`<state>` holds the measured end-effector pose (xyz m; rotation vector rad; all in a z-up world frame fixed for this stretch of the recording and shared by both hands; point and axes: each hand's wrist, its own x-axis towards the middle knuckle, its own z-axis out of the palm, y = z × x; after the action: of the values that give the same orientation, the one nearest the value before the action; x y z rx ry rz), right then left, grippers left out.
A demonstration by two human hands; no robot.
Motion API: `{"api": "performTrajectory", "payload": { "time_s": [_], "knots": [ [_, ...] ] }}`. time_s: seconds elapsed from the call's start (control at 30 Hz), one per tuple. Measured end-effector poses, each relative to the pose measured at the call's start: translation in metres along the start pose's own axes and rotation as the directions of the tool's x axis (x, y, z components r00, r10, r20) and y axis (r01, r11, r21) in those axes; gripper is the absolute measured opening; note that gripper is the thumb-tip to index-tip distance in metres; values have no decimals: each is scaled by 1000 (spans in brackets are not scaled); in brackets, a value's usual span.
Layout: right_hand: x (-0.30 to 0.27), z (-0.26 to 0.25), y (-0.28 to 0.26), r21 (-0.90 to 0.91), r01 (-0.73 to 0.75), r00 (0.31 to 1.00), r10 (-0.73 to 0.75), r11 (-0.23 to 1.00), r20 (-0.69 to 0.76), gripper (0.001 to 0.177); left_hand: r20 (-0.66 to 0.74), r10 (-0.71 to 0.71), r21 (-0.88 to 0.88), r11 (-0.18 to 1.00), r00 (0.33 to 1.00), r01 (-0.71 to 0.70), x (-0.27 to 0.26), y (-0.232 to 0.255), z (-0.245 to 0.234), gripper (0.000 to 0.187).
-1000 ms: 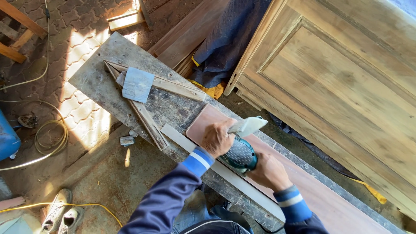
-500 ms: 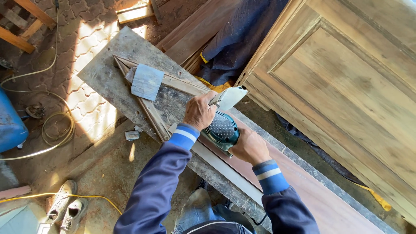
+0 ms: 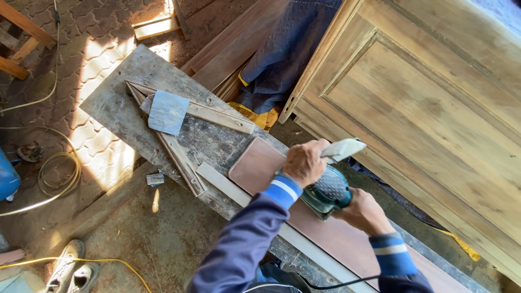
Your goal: The person is sanding a long wooden plank, first manually using pieces of sandpaper and later using an electric orbital sander.
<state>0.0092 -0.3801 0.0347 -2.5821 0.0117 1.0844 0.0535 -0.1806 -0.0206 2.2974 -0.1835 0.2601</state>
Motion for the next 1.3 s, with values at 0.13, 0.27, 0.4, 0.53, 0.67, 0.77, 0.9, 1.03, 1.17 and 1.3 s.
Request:
{"api": "performTrajectory", "payload": {
  "time_s": [0.13, 0.27, 0.4, 0.53, 0.67, 0.77, 0.9, 1.03, 1.17, 1.3],
  "knots": [
    [-7, -14, 32, 26, -79, 997, 79, 997, 15, 37, 45, 17, -32, 999, 999, -16, 3, 41, 10, 17],
    [-10, -23, 40, 18, -116, 993, 116, 993, -11, 39, 46, 0, -40, 999, 999, 1, 6, 53, 11, 24],
    [1, -21, 29, 19, -113, 993, 114, 993, -12, 41, 54, -1, -44, 999, 999, 4, 11, 38, 5, 24],
    [9, -24, -9, 22, -70, 998, 70, 997, 3, 40, 39, -23, -41, 999, 999, 25, 17, 4, -1, 19],
    [19, -26, -54, -27, -6, 1000, 6, 1000, -5, 43, 5, -87, 2, 996, 996, 87, 25, -20, -34, 15],
    [28, -28, -84, -60, 46, 998, -48, 997, -27, 48, -15, -126, 19, 992, 992, 126, 33, -42, -51, 15],
    [43, -26, -116, -100, 54, 998, -57, 994, -20, 47, -24, -152, 16, 988, 988, 152, 39, -61, -80, 18],
    [51, -26, -142, -134, 25, 1000, -25, 991, 2, 44, -39, -150, 29, 988, 988, 151, 45, -85, -94, 17],
    [53, -25, -165, -164, 53, 998, -56, 985, -15, 44, -45, -150, 45, 987, 988, 152, 47, -96, -114, 16],
    [53, -21, -179, -126, 77, 996, -81, 989, -28, 46, -59, -151, 48, 987, 987, 154, 47, -110, -124, 18]
  ]
}}
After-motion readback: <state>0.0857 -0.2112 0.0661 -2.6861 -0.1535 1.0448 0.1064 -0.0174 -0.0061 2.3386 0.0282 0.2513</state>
